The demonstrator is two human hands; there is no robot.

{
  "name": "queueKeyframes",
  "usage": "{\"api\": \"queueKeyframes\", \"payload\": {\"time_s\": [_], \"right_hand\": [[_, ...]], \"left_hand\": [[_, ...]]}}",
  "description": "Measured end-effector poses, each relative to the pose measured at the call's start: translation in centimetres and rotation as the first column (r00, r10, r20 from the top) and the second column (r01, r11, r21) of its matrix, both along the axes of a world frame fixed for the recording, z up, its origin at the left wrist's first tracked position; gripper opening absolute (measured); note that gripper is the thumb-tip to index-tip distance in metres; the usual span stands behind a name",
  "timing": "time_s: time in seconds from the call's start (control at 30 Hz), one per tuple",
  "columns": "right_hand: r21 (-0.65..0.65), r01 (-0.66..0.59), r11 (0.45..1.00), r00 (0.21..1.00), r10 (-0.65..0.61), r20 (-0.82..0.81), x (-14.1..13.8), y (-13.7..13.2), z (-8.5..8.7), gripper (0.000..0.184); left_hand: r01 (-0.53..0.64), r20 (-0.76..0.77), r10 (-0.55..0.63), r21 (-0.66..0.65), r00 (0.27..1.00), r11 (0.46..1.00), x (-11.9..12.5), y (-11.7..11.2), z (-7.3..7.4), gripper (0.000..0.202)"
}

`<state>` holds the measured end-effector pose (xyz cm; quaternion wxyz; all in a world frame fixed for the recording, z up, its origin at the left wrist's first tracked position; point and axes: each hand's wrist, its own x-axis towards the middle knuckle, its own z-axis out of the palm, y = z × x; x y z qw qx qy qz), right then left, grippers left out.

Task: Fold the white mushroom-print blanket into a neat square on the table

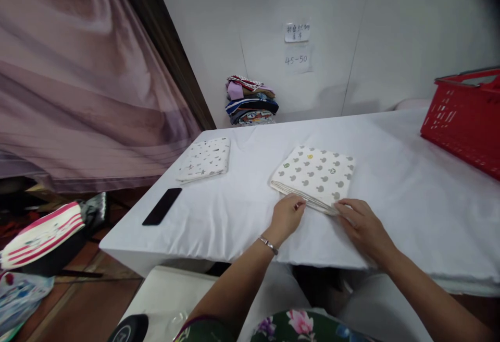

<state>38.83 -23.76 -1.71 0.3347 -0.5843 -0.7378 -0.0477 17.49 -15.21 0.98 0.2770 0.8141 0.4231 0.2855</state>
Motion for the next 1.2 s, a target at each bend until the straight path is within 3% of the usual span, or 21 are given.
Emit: {"api": "queueKeyframes", "payload": {"time_s": [0.3,0.53,0.73,0.9,1.03,1.2], "right_hand": [[-0.118,0.052,0.992,0.998,-0.046,0.050,0.1,1.1,0.4,0.032],[-0.061,0.030,0.998,0.995,-0.024,0.094,0.3,1.0,0.3,0.029],[-0.050,-0.020,0.999,0.988,0.027,0.152,0.8,0.5,-0.1,0.027],[0.051,-0.068,0.996,0.987,0.060,0.152,0.4,1.9,0.5,0.028],[0.080,-0.112,0.990,0.977,0.095,0.190,-0.8,3.7,0.7,0.038],[0.045,-0.144,0.988,0.957,0.128,0.261,-2.0,4.7,-1.0,0.039]], "left_hand": [[0.124,-0.132,-0.113,0.074,0.985,0.990,2.2,-0.1,-0.5,0.027],[0.117,-0.109,-0.106,0.099,0.988,0.988,1.9,0.2,-0.6,0.021],[-0.060,-0.031,0.064,0.104,0.998,0.993,1.0,1.1,-1.1,0.014],[-0.221,0.000,0.221,0.033,0.975,0.975,-0.6,2.5,-1.5,0.012],[-0.377,0.000,0.377,-0.021,0.926,0.926,-2.4,4.7,-1.1,0.009],[-0.508,-0.036,0.507,-0.088,0.861,0.857,-4.2,6.9,-0.8,0.014]]}}
